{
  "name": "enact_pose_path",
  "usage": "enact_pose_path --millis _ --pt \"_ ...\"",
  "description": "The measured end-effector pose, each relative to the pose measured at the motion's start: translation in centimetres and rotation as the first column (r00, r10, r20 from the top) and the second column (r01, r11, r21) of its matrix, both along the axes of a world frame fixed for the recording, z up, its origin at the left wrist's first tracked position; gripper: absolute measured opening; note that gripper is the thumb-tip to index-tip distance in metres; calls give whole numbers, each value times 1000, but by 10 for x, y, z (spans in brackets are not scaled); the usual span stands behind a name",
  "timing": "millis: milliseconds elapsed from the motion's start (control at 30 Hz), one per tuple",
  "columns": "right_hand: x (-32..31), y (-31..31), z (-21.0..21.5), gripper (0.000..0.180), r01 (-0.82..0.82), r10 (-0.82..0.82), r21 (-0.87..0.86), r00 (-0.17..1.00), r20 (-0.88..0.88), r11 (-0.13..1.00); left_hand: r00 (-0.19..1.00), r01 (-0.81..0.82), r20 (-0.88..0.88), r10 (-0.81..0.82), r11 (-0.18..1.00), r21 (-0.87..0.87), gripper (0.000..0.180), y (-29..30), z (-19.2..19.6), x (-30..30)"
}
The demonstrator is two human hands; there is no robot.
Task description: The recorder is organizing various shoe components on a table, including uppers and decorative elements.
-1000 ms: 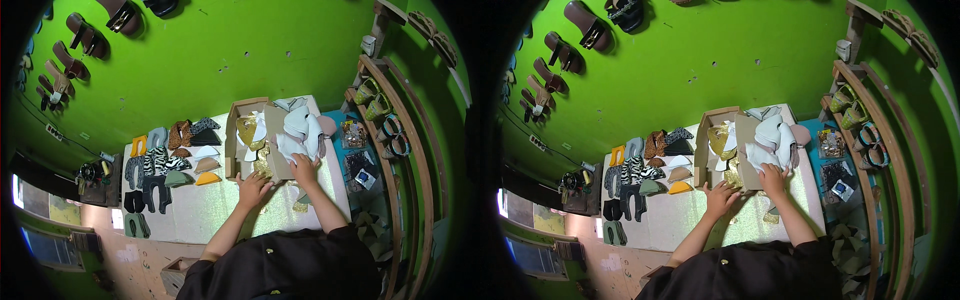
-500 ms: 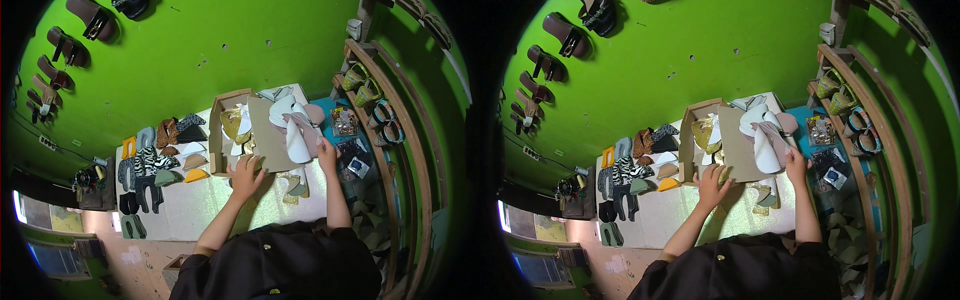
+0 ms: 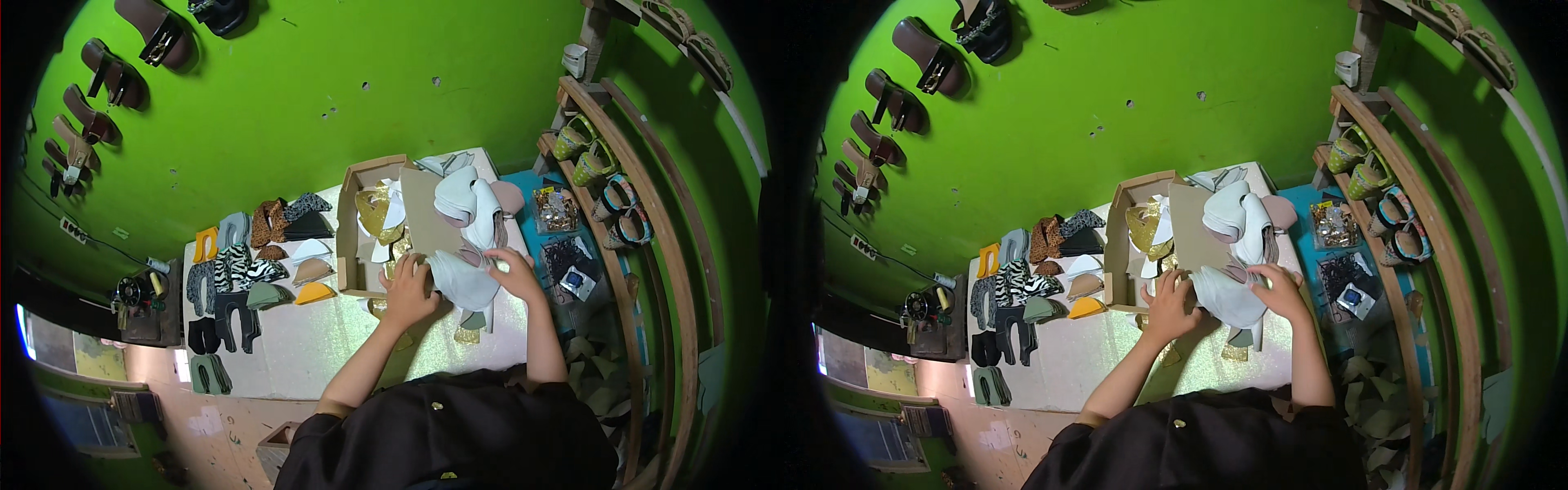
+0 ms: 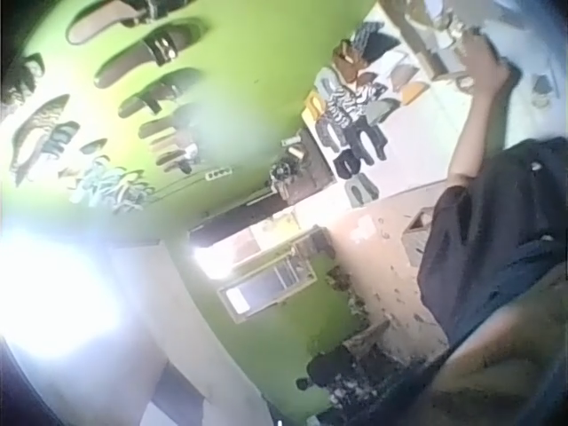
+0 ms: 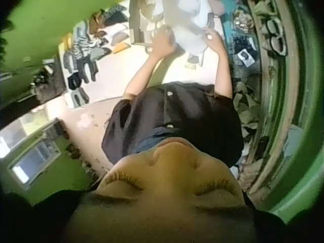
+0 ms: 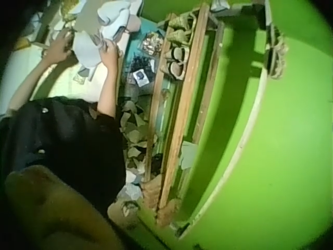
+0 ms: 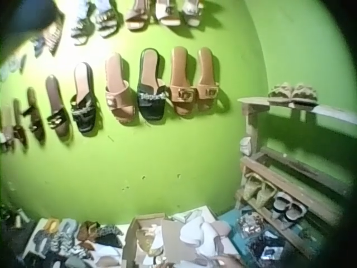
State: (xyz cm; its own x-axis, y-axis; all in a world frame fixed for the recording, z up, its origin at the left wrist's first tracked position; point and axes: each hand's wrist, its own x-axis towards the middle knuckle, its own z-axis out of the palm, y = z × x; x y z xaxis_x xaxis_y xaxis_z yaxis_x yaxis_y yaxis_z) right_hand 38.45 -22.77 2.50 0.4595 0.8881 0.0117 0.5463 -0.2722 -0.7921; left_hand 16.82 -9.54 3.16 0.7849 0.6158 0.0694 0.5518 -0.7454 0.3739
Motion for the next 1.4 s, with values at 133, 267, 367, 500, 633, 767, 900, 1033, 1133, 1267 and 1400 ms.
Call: enact_pose_path --millis 133,267,367,500,633,767,900,1033,1133,1267,1400 --pt "-3 42 16 31 101 -102 25 994 48 995 965 -146 208 161 986 -86 65 8 -4 -4" --pt "-9 99 12 38 115 -109 -3 951 289 993 942 -201 260 211 977 -65 66 25 -9 3" --pt "0 150 1 37 107 -114 39 926 360 994 958 -190 211 194 981 -40 64 34 -1 13" --pt "32 216 -22 38 212 -205 43 843 498 976 977 -125 172 123 992 0 63 47 -5 31" --pt "63 253 -45 54 285 -76 -282 814 575 916 986 -104 134 103 995 -2 63 43 -20 38" --pt "92 268 -56 80 462 -267 -389 847 460 797 985 -162 53 166 985 -65 63 45 -17 38" --pt "99 280 -50 88 483 -284 -435 848 447 760 985 -171 -28 169 971 -164 61 52 -17 37" --pt "115 292 -76 85 432 -342 -271 883 322 860 987 -158 -23 157 971 -179 58 55 -18 42" --pt "129 296 -104 76 487 -469 4 839 275 873 986 -162 1 168 951 -263 59 56 -20 44" --pt "117 300 -65 23 387 -348 -376 922 170 842 982 -182 -3 188 945 -271 59 57 -21 40" --pt "103 273 -70 25 170 -234 238 933 272 956 983 -185 -29 184 948 -260 58 54 -19 41"
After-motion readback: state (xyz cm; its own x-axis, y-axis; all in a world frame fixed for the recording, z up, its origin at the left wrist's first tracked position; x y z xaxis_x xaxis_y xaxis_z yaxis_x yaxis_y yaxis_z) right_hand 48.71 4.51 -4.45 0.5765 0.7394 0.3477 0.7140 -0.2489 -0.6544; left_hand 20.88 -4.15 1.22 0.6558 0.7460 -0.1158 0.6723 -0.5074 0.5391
